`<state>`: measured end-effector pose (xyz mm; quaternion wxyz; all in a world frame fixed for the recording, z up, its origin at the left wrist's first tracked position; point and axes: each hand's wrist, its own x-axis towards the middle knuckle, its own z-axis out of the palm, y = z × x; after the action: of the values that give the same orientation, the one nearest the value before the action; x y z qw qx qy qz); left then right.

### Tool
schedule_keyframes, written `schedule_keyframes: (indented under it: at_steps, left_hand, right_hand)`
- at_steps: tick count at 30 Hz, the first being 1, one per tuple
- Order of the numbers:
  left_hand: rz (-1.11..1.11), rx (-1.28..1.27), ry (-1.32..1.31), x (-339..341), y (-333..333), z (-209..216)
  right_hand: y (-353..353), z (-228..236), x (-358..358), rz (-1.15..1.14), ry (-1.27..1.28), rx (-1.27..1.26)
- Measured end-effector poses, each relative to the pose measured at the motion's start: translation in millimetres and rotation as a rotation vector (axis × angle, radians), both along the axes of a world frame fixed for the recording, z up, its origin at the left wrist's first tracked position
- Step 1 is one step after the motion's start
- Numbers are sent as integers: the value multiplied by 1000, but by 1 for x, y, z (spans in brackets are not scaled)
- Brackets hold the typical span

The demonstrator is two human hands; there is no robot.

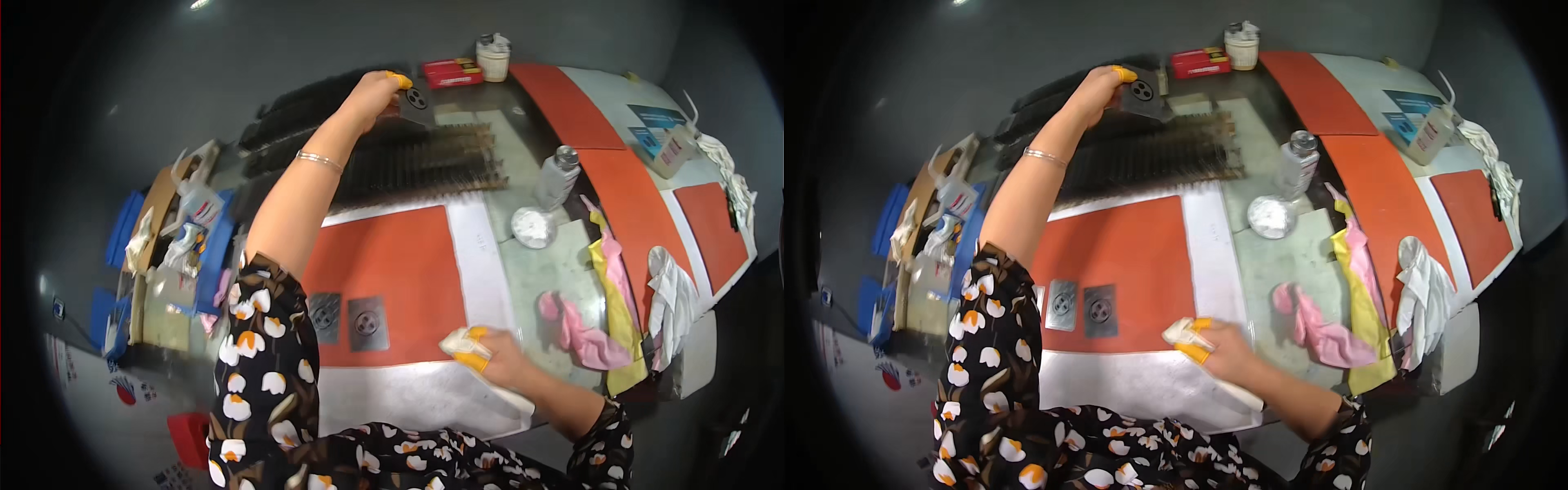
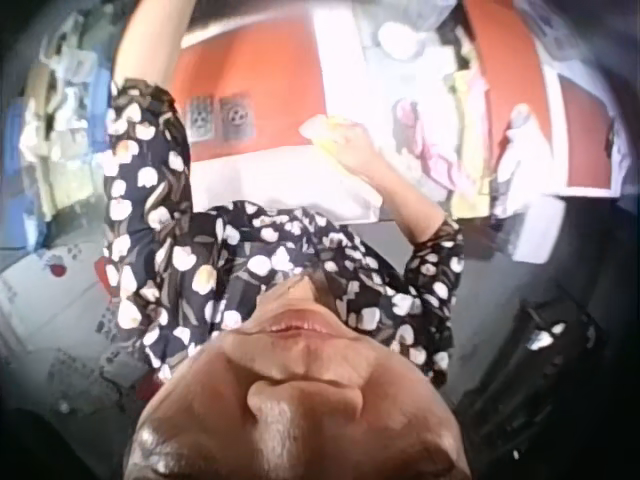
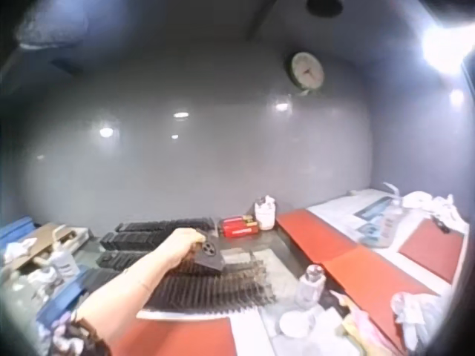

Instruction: The person cleans four small rectangular metal plates with circular cutouts using a white cloth and a liquid from a squeeze bottle. They wipe each plate individually, then wipe the surrounding red mat and metal work surface, repeating the process multiple times.

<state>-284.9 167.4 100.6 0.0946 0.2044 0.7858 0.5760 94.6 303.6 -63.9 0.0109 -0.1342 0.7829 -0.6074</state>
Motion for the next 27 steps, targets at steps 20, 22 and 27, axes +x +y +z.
schedule_keyframes:
  at_steps: [20, 22, 27]
  left_hand:
    - [-546, 629, -788, 403, -206, -120]
    - [-577, 586, -666, 404, -212, -122]
    - [-574, 424, -391, 400, -221, -125]
  right_hand:
    - [-94, 66, 41, 267, 358, 361]
    - [-102, 65, 41, 334, 361, 366]
    - [-118, 75, 42, 352, 474, 408]
